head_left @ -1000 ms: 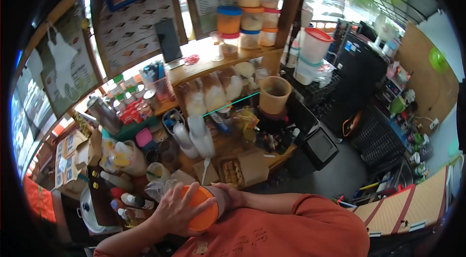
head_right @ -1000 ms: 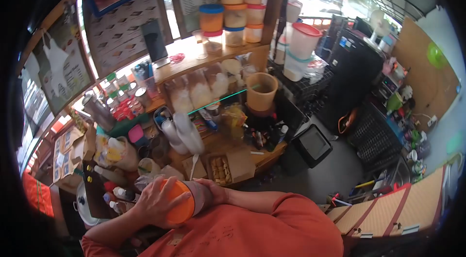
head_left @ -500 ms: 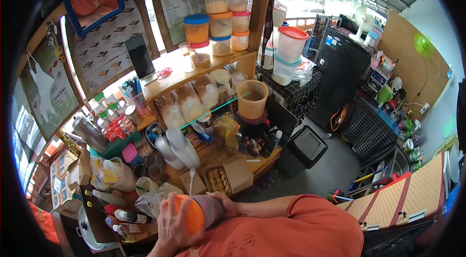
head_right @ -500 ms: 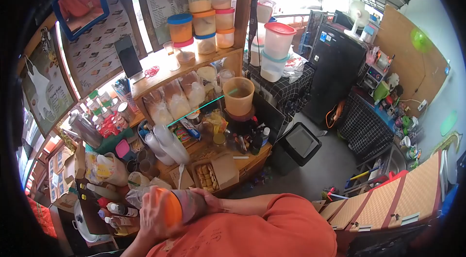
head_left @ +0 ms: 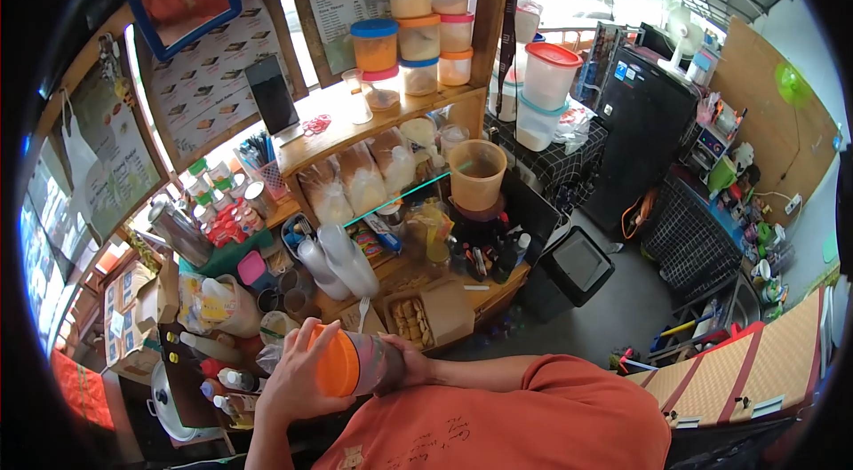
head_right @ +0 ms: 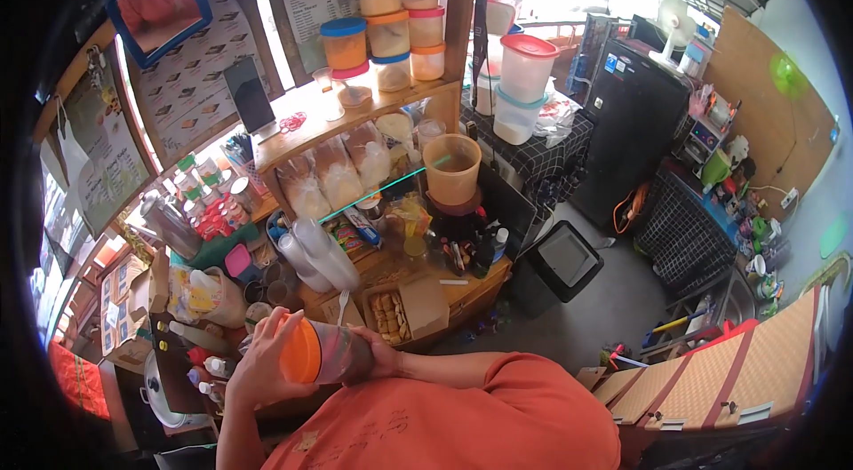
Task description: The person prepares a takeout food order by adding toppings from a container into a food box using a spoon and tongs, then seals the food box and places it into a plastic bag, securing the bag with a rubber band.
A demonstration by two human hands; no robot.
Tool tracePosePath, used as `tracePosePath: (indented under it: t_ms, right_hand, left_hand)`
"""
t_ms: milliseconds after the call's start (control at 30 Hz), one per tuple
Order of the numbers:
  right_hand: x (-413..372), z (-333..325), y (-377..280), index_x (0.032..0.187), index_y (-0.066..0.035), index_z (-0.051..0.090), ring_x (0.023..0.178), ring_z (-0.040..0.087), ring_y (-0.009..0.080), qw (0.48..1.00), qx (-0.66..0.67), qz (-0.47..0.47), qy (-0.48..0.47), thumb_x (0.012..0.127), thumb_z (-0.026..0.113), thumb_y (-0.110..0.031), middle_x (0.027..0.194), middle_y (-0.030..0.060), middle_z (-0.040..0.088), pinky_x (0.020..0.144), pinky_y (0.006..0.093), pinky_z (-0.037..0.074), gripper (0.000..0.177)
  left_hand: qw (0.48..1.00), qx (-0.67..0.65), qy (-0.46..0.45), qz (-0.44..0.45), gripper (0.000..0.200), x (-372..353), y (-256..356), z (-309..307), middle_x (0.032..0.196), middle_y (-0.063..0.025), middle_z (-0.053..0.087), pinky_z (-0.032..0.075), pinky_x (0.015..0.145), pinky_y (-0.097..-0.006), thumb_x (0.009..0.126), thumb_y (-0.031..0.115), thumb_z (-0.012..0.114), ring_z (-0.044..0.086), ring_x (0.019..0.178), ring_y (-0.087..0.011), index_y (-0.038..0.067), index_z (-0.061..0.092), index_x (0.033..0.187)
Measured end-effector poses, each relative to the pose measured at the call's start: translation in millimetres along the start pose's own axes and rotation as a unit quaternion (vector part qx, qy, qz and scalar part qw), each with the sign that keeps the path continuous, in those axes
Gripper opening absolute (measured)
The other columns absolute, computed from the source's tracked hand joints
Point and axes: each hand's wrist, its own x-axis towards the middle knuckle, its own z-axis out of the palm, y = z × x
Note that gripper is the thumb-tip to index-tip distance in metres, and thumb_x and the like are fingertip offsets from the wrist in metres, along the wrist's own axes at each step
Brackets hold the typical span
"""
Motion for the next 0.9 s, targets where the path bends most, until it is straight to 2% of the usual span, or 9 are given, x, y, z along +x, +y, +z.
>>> tracePosePath:
  t_ms: [233,333,433,533,633,767,833,867,900]
  right_hand:
    - [-2,4,0,0.134,-0.013,0.058,0.102,0.068,0.0340,1.000,0.009,-0.017,-0.003,0.099,0.039,-0.065,0.121,0.0129,0.069,0.084,0.0527,0.056,0.065]
    - [-2,-1,0,0.137,-0.016,0.057,0.109,0.066,0.0315,0.997,-0.034,-0.047,-0.052,0.097,0.044,-0.065,0.126,0.0106,0.066,0.084,0.0500,0.056,0.064]
    - [-6,3,-2,0.141,-0.018,0.054,0.118,0.062,0.0315,0.992,-0.034,-0.121,0.022,0.098,0.045,-0.064,0.135,0.0095,0.062,0.091,0.0536,0.055,0.064]
    - [-13,0,-8,0.144,-0.020,0.051,0.125,0.059,0.0310,0.989,-0.062,-0.127,0.053,0.098,0.047,-0.063,0.140,0.0085,0.058,0.095,0.0569,0.054,0.063]
    - [-18,0,-2,0.144,-0.018,0.051,0.122,0.061,0.0330,0.992,-0.050,-0.108,0.042,0.097,0.044,-0.063,0.139,0.0110,0.060,0.096,0.0572,0.052,0.066]
    - [-19,-1,-5,0.145,-0.018,0.051,0.125,0.059,0.0343,0.992,-0.055,-0.101,0.046,0.097,0.044,-0.063,0.140,0.0102,0.059,0.097,0.0582,0.051,0.066]
    - [-18,-4,-3,0.145,-0.018,0.051,0.125,0.059,0.0349,0.991,-0.052,-0.106,0.062,0.097,0.043,-0.063,0.140,0.0100,0.059,0.097,0.0581,0.052,0.066]
    - [-18,-8,-3,0.144,-0.020,0.051,0.124,0.059,0.0340,0.991,-0.039,-0.111,0.062,0.097,0.045,-0.063,0.140,0.0089,0.059,0.095,0.0587,0.053,0.064]
    - [-18,-11,-3,0.144,-0.022,0.051,0.123,0.060,0.0331,0.991,-0.026,-0.116,0.062,0.097,0.047,-0.063,0.139,0.0078,0.059,0.094,0.0593,0.054,0.063]
  left_hand:
    - [0.996,0.023,0.088,0.024,0.108,12,12,10,0.139,-0.0238,0.045,0.042,0.105,-0.0534,0.059,0.044,0.088,0.047,0.123,-0.0470,0.001,0.045,0.148]
    - [0.995,-0.019,0.097,-0.017,0.107,19,10,19,0.140,-0.0254,0.046,0.043,0.106,-0.0526,0.062,0.047,0.086,0.048,0.124,-0.0476,-0.002,0.044,0.149]
    - [0.967,-0.104,0.185,-0.138,0.109,25,-6,39,0.143,-0.0271,0.045,0.042,0.106,-0.0519,0.065,0.051,0.085,0.047,0.129,-0.0482,-0.003,0.043,0.149]
    - [0.965,-0.123,0.101,-0.206,0.111,21,-3,21,0.149,-0.0282,0.042,0.042,0.108,-0.0514,0.066,0.051,0.086,0.044,0.136,-0.0484,-0.001,0.040,0.152]
    - [0.995,0.037,0.009,0.090,0.116,16,-4,-3,0.155,-0.0301,0.035,0.039,0.113,-0.0508,0.065,0.049,0.087,0.038,0.142,-0.0490,0.003,0.034,0.157]
    - [0.998,-0.033,-0.051,-0.002,0.123,31,-1,2,0.160,-0.0322,0.028,0.035,0.117,-0.0507,0.064,0.053,0.088,0.030,0.147,-0.0495,0.005,0.028,0.160]
    - [0.966,-0.076,-0.062,-0.241,0.131,47,-11,18,0.164,-0.0298,0.021,0.035,0.117,-0.0484,0.061,0.058,0.088,0.036,0.146,-0.0449,0.002,0.023,0.160]
    - [0.965,-0.077,-0.064,-0.243,0.131,47,-14,22,0.164,-0.0298,0.021,0.035,0.117,-0.0484,0.061,0.058,0.088,0.036,0.146,-0.0449,0.002,0.023,0.160]
    - [0.991,-0.043,-0.015,-0.125,0.128,44,-18,24,0.161,-0.0287,0.028,0.037,0.115,-0.0478,0.062,0.058,0.088,0.041,0.142,-0.0446,0.001,0.027,0.159]
